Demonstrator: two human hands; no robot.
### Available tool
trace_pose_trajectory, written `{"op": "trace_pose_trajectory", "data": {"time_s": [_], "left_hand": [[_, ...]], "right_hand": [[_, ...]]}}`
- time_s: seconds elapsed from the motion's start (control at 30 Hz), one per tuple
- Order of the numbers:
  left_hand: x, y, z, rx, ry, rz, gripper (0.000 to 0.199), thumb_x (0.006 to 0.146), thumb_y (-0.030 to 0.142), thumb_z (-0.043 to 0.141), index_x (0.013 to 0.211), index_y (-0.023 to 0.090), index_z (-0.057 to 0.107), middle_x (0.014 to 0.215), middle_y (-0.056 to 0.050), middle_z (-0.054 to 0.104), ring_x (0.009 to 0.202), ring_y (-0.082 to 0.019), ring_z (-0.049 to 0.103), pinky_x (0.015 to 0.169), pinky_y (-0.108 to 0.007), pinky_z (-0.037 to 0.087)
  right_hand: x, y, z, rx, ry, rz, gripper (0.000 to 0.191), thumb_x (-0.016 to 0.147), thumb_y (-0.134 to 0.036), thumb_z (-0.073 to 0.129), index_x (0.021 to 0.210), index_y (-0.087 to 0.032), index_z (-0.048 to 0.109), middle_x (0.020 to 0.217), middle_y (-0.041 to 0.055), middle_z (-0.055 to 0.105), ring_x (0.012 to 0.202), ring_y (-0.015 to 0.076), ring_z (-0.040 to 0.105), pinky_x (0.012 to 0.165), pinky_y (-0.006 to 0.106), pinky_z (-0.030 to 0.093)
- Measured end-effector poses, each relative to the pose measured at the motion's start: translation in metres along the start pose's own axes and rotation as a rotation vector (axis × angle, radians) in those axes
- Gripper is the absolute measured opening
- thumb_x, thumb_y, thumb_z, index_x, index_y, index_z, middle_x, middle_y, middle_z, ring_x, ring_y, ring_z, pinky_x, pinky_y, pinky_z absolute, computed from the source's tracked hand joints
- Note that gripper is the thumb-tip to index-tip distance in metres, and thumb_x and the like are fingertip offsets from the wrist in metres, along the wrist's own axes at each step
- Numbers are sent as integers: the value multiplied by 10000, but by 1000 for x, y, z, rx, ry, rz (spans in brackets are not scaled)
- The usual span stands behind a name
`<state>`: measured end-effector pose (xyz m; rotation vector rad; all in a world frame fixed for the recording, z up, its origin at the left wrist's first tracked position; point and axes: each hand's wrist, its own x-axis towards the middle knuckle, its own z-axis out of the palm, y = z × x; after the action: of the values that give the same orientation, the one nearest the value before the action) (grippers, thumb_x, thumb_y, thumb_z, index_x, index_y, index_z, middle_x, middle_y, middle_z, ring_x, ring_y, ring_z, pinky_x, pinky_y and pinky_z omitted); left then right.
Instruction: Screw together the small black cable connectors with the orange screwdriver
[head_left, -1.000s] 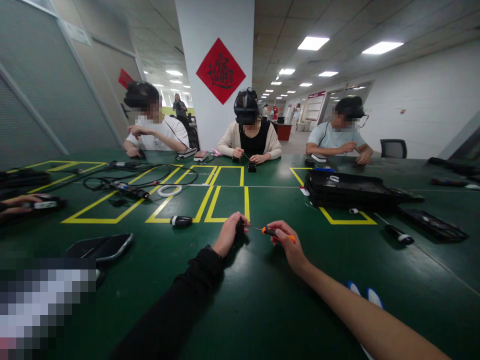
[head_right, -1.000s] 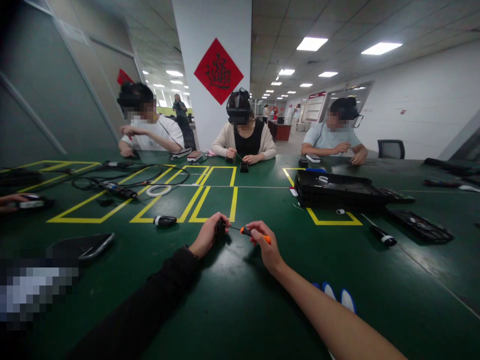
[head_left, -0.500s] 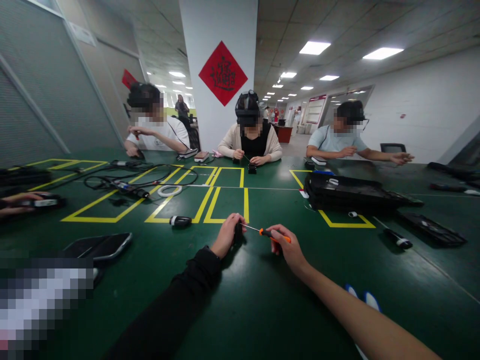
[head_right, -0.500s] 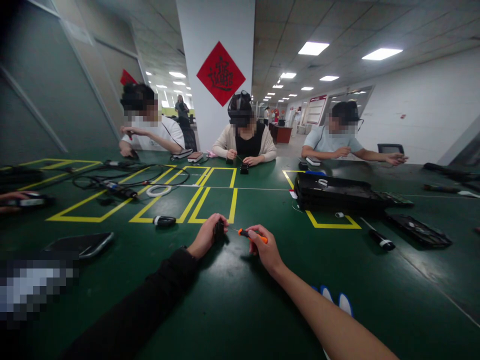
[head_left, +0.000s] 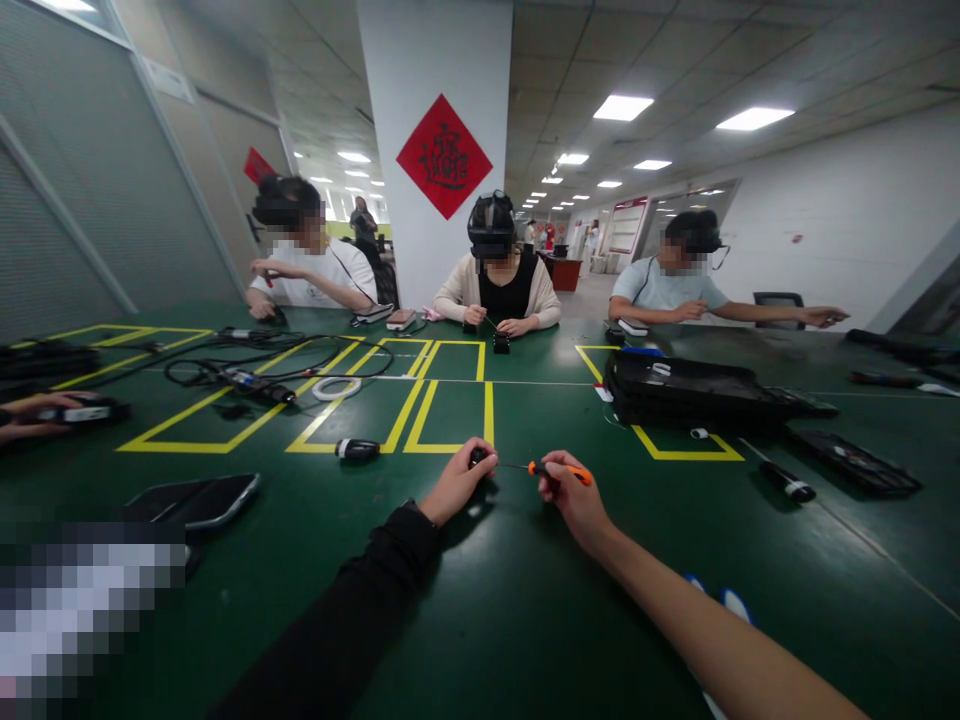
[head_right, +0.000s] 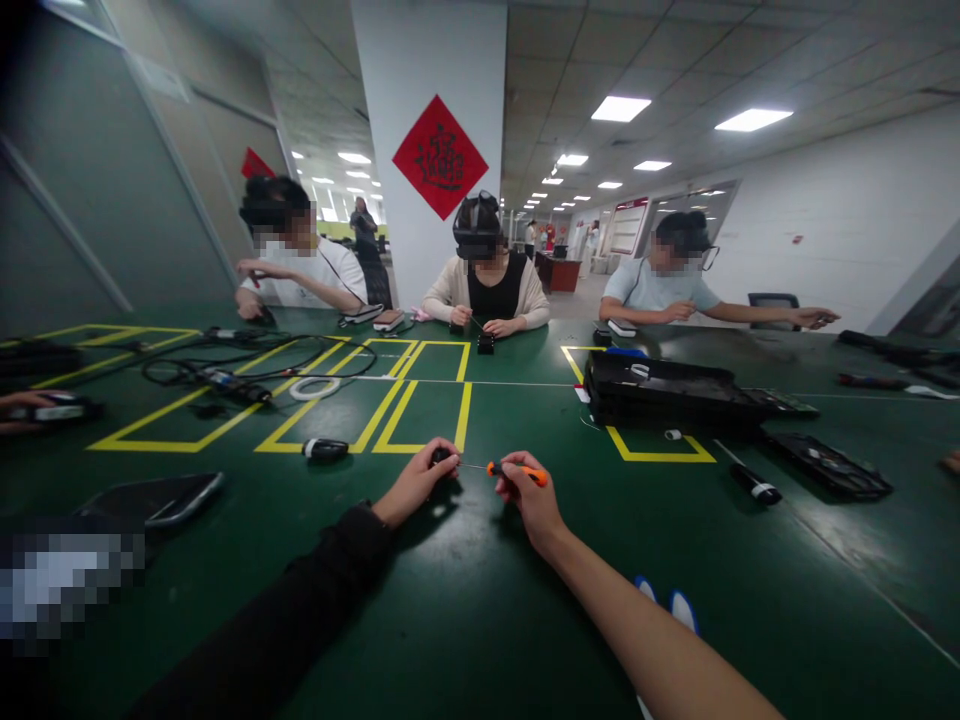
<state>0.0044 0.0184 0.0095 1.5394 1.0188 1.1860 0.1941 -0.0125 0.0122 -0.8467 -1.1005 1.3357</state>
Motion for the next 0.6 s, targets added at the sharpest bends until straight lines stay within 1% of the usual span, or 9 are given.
{"op": "trace_pose_trajectory", "data": {"time_s": [0.07, 0.13, 0.17, 0.23, 0.33, 0.4, 0.53, 0.6], "left_hand": [[0, 1, 0, -98, 0, -43, 244, 734, 405, 539, 852, 191, 531, 723, 12, 564, 623, -110, 550, 581, -217, 420], [2, 0, 0, -205, 20, -77, 267, 741, 436, 517, 833, 186, 536, 753, -1, 573, 637, -111, 567, 584, -215, 427], [3, -2, 0, -250, 37, -92, 288, 747, 457, 497, 821, 181, 538, 765, -7, 576, 639, -112, 574, 591, -217, 432], [5, -6, -1, -309, 62, -116, 335, 758, 491, 461, 811, 171, 540, 769, -14, 576, 622, -109, 577, 601, -225, 443], [6, -10, -2, -345, 54, -104, 355, 778, 493, 431, 830, 161, 542, 768, -19, 575, 611, -103, 577, 595, -224, 449], [6, -12, -2, -346, 40, -76, 348, 792, 478, 419, 841, 157, 543, 775, -24, 576, 620, -105, 578, 581, -219, 447], [4, -9, -3, -343, 25, -60, 340, 803, 465, 413, 840, 152, 542, 771, -28, 575, 616, -107, 571, 571, -222, 445], [3, -7, -3, -346, 13, -69, 340, 796, 468, 427, 837, 151, 544, 769, -28, 574, 615, -107, 569, 571, -223, 444]], "right_hand": [[-1, 0, -1, -46, -8, -21, 134, 689, -266, 600, 786, -180, 564, 608, -22, 534, 537, 94, 453, 523, 226, 360], [-1, 0, -1, -98, -27, -50, 123, 645, -225, 634, 745, -180, 577, 614, -30, 520, 556, 93, 451, 544, 227, 369], [-2, -1, 0, -119, -40, -56, 120, 640, -227, 639, 736, -180, 584, 614, -30, 514, 561, 94, 450, 549, 228, 372], [-3, -4, 2, -127, -64, -47, 138, 686, -290, 606, 765, -177, 600, 642, -13, 531, 575, 103, 462, 555, 239, 379], [-5, -7, 5, -78, -81, -16, 270, 774, -389, 490, 900, -174, 592, 693, 19, 572, 581, 114, 487, 549, 252, 380], [-5, -6, 5, -74, -89, 1, 266, 772, -378, 494, 925, -177, 576, 675, 17, 580, 561, 111, 479, 526, 242, 362], [-4, -3, 1, -130, -92, -34, 141, 673, -239, 606, 802, -184, 590, 569, -39, 503, 479, 69, 371, 460, 207, 273], [-4, -3, 1, -147, -100, -50, 119, 654, -218, 622, 765, -183, 599, 548, -51, 460, 474, 63, 346, 458, 206, 260]]}}
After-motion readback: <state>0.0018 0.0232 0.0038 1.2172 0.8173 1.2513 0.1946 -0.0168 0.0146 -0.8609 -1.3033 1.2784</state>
